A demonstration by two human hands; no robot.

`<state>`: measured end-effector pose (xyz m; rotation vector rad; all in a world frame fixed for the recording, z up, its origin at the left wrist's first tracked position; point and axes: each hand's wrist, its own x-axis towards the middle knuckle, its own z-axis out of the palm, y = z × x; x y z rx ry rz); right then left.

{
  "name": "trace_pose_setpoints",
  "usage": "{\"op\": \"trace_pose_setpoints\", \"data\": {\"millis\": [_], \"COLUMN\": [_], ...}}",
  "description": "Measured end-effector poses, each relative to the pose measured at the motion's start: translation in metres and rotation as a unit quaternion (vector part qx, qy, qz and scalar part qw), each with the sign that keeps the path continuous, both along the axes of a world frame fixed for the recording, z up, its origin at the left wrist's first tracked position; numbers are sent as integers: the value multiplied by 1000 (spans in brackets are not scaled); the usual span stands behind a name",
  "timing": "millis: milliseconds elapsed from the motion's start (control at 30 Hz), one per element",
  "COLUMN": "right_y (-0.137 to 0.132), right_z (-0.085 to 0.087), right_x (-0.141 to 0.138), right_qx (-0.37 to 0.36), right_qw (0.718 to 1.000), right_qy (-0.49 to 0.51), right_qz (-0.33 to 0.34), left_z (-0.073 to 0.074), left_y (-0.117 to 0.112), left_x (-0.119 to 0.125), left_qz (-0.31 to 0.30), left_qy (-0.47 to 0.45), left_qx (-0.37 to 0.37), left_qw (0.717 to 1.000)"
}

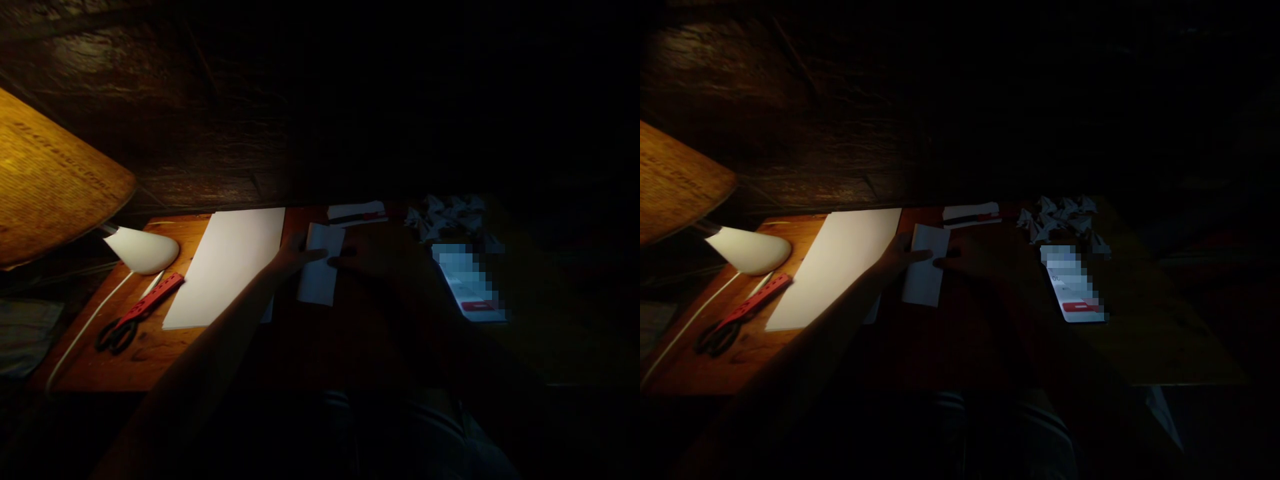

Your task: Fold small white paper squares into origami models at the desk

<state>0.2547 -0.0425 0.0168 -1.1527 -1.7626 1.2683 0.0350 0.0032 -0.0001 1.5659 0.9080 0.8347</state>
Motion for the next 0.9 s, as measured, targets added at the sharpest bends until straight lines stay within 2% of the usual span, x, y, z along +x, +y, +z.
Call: {"op": "trace_pose_setpoints", "data": {"millis": [200,333,467,733,900], "right_y": [-2,-7,-9,-2,-2], "right_z": [0,9,14,-5,-6], "right_x": [-2,-3,-4,-6,-6], "right_qx": [-14,-43,-34,-43,-44], "right_qw": [1000,997,994,987,985], "right_qy": [7,8,33,120,128], "right_qz": [-7,-62,-102,-102,-104], "left_z": [2,8,12,12,14], "left_y": [0,-2,-5,-5,-6], "left_x": [1,2,3,2,2], "left_qz": [-1,-9,2,-3,3], "left_qy": [7,26,28,22,22], "left_qx": [-9,-20,-37,-47,-52], "left_qw": [1000,999,999,999,998]}}
